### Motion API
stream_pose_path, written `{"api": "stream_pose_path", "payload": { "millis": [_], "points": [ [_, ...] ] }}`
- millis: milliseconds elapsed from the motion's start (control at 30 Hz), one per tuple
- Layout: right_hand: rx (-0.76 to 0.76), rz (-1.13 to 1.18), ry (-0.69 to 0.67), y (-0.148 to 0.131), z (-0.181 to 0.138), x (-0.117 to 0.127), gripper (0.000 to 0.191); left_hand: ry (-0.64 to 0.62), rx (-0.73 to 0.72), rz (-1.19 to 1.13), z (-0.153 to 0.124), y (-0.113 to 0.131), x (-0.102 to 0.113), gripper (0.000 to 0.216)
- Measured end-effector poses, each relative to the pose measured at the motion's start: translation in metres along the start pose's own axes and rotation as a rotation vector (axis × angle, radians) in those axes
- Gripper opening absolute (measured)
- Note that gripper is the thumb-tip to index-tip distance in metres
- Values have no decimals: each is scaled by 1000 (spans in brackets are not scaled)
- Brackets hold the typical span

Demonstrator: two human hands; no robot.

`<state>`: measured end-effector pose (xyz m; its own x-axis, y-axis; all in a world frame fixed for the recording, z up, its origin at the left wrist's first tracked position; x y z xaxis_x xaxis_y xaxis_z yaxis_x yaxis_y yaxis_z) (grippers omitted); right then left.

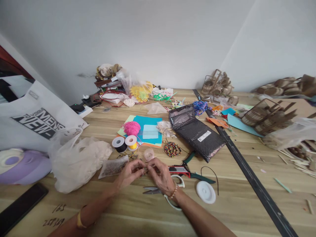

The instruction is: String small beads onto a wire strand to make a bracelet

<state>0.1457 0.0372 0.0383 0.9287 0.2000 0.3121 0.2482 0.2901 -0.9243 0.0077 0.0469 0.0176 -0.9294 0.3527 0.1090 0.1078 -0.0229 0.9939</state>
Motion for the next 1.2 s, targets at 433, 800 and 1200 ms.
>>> {"api": "stream_pose_path", "payload": {
  "millis": [433,800,1200],
  "points": [
    [34,-26,-26,6,-2,-4,17,4,-29,208,-1,9,0,10],
    [67,-80,-64,1,-1,-8,18,106,-34,178,0,10,7,5],
    [64,-105,-66,6,1,-9,17,196,-292,411,-6,13,4,8]
  ]
}}
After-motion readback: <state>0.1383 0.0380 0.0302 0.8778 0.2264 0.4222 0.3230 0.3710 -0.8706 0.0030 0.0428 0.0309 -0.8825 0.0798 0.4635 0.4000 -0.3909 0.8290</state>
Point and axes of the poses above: each hand's wrist, its own z-axis towards the middle knuckle, its own x-axis out of the back of the hand, y = z × x, the point moved 6 cm from there along z, towards the middle knuckle, and after that the axes turned 5 degrees about -x, right-handed, at the moved point
